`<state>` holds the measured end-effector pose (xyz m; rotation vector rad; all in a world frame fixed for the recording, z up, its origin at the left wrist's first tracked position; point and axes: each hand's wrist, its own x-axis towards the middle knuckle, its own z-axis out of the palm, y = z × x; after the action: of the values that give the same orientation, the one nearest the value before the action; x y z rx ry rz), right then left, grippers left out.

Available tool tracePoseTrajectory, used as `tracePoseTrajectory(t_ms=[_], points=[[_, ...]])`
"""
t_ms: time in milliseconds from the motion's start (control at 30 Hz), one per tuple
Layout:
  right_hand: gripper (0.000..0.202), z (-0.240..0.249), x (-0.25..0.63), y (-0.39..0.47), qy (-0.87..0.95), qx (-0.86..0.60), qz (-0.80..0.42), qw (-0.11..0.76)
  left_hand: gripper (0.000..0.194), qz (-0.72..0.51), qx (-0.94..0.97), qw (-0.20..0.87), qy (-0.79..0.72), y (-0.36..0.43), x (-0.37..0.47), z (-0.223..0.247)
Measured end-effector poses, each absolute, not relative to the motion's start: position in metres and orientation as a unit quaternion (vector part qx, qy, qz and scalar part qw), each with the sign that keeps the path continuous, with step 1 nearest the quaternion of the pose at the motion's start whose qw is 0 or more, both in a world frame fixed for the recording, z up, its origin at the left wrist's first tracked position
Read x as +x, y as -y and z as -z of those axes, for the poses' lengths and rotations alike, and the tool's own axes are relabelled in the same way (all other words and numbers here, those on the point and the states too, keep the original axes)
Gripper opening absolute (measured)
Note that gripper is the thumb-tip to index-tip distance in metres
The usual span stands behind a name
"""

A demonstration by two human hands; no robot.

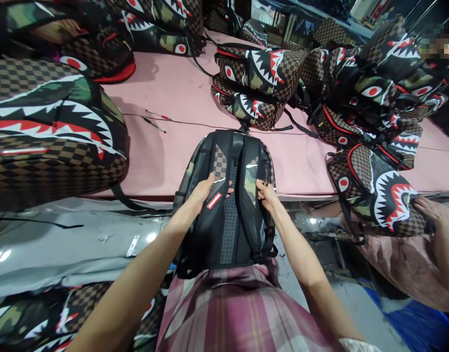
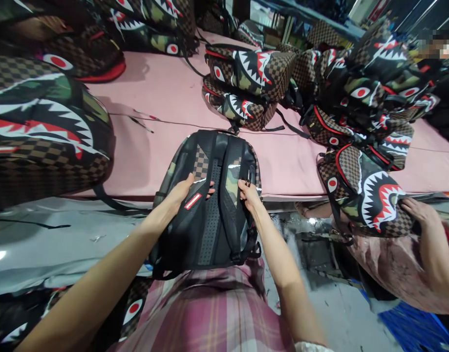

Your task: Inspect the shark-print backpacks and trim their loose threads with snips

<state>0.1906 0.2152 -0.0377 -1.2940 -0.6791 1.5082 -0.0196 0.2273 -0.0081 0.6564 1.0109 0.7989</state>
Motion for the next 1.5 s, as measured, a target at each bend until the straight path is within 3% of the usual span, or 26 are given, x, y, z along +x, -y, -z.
tracePoseTrajectory(t_ms=[333, 600, 1067, 1333, 1500], points=[[0.040, 0.036, 0.190, -0.209, 0.278, -0.523, -0.619, 0.515, 0.028, -0.420, 0.332, 0.653, -0.536, -0.145, -0.019, 0.029], [0.045, 0.035, 0.189, -0.193, 0.306, -0.542, -0.600, 0.503, 0.043, -0.359, 0.187, 0.815, -0.415, -0.125, -0.048, 0.026], [0.045, 0.017, 0.186, -0.055, 0.368, -0.554, -0.680, 0.309, 0.045, -0.355, 0.130, 0.841, -0.387, -0.125, -0.053, 0.026], [0.047, 0.024, 0.192, -0.049, 0.331, -0.604, -0.649, 0.323, 0.046, -0.363, 0.102, 0.848, -0.372, -0.126, -0.051, 0.015], [0.046, 0.004, 0.188, -0.055, 0.328, -0.610, -0.616, 0.375, 0.033, -0.384, 0.280, 0.762, -0.440, -0.131, -0.058, -0.013]])
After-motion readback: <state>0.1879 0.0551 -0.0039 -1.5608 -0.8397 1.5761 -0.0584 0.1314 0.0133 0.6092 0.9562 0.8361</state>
